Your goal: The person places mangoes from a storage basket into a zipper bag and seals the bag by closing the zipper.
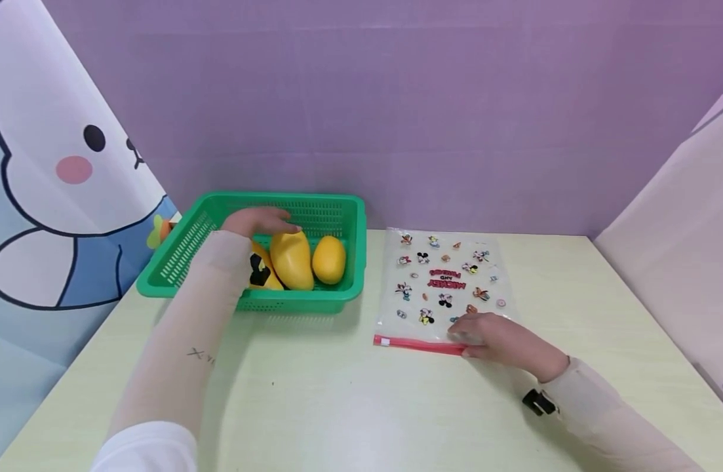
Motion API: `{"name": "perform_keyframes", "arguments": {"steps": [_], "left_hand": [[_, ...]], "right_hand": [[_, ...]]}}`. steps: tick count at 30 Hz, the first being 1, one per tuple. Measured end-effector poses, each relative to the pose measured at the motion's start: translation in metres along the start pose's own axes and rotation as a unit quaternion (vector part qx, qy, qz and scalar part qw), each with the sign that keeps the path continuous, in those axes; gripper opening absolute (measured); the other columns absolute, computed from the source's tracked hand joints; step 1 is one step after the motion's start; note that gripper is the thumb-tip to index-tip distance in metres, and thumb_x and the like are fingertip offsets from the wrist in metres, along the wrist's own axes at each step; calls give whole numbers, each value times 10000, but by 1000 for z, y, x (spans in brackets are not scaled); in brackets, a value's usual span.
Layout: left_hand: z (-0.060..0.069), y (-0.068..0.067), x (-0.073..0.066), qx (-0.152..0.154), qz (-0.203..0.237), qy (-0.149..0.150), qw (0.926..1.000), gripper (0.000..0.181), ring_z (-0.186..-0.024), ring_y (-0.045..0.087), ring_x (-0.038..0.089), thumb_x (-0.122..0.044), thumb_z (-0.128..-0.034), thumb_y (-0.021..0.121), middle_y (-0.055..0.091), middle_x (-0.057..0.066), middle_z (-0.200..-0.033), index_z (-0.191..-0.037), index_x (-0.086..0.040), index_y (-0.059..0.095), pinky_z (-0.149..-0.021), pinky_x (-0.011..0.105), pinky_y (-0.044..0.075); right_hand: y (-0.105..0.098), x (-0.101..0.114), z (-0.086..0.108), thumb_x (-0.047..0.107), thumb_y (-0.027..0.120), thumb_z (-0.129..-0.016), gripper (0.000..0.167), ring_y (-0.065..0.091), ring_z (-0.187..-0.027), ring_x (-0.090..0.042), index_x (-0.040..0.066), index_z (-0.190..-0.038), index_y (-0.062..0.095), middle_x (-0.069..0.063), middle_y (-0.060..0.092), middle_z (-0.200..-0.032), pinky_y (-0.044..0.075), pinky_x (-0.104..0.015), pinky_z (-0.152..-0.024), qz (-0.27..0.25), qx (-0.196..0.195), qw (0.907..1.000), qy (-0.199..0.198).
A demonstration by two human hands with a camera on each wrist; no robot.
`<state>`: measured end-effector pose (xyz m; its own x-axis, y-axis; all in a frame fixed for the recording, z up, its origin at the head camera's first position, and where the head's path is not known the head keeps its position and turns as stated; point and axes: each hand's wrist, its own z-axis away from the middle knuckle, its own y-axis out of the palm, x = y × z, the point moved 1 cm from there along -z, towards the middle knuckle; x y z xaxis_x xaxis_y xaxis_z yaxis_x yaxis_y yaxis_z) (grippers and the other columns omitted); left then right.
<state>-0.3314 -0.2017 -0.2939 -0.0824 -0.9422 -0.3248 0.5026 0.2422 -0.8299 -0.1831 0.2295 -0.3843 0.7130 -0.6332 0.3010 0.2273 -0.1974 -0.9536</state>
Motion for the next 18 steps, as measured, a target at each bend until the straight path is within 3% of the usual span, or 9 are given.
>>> {"name": "perform_keyframes", "arguments": {"steps": [8, 18], "left_hand": [[-5, 4, 2, 99, -99, -133, 9998, 687, -1388, 132, 446, -473, -977, 366, 150, 224, -1537, -1491, -42, 216, -1086, 595, 187], [-11, 7, 6, 189, 48, -338, 9992, 712, -1371, 206, 428, -494, -962, 383, 138, 208, -1544, -1502, -70, 196, -1056, 566, 275]], "right_hand": [[0, 2, 0, 34, 763, -751, 290, 652, -907, -200, 24, -1034, 698, -45, 695, -990, 548, -329, -766, -159, -82, 9993, 325], [-2, 7, 1, 59, 768, -756, 225, 637, -807, -128, 72, -973, 712, 4, 702, -919, 546, -310, -724, 103, -197, 9990, 399]]}}
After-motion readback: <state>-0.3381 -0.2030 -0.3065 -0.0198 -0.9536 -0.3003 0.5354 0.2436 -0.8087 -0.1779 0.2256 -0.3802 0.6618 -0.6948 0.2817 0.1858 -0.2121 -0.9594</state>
